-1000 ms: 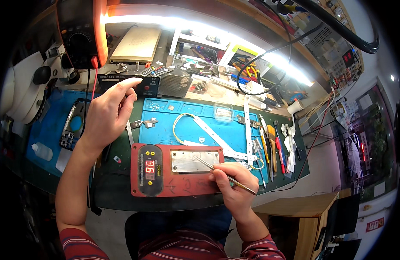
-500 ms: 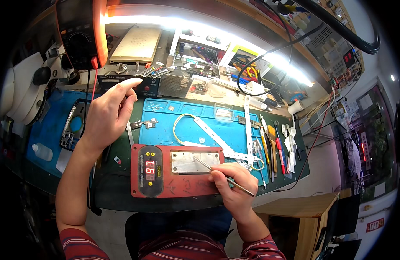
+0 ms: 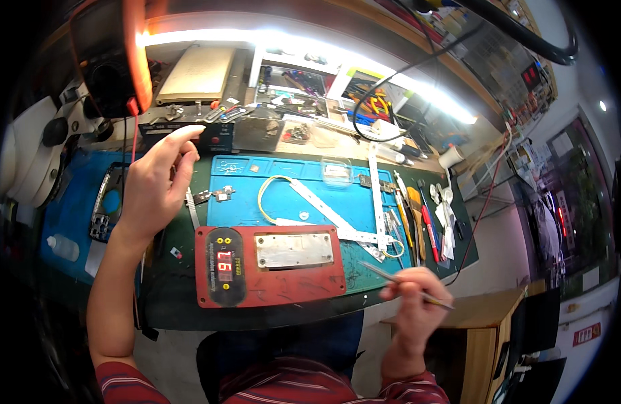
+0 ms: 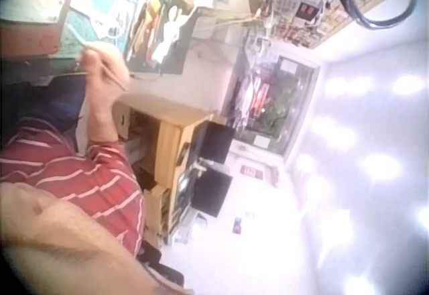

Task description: The person sits at a workbench and uses a hot air gun to heat a red electronic device. They then use tweezers to handle small components and a flexible LED strip, placing them onto the device.

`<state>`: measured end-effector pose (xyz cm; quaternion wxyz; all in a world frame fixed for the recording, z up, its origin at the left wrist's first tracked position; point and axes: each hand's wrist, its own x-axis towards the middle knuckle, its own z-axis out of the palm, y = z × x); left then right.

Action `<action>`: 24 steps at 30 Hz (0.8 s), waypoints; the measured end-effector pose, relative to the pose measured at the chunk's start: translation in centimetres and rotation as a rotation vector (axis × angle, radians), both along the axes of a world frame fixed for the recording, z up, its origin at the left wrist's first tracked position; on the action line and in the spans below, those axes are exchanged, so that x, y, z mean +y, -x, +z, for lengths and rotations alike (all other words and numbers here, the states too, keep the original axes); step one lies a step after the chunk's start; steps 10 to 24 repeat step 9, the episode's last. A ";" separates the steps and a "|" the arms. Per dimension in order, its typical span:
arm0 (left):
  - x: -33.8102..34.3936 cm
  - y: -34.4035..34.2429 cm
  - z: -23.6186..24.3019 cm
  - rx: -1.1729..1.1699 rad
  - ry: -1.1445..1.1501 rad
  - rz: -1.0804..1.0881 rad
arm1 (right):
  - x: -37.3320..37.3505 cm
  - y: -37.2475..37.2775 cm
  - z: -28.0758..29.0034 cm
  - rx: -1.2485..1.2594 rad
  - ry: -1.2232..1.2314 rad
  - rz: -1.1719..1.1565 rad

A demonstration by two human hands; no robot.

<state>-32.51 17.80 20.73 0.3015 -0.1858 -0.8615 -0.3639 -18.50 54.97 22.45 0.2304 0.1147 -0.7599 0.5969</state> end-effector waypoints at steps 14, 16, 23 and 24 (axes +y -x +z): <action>-0.2 0.2 -0.6 -0.059 0.002 0.011 | 28.8 -13.1 -5.4 -0.468 0.430 -0.560; -0.2 0.2 -0.6 -0.059 0.002 0.011 | 28.8 -13.1 -5.4 -0.468 0.430 -0.560; -0.2 0.2 -0.6 -0.059 0.002 0.011 | 28.8 -13.1 -5.4 -0.468 0.430 -0.560; -0.2 0.2 -0.6 -0.059 0.002 0.011 | 28.8 -13.1 -5.4 -0.468 0.430 -0.560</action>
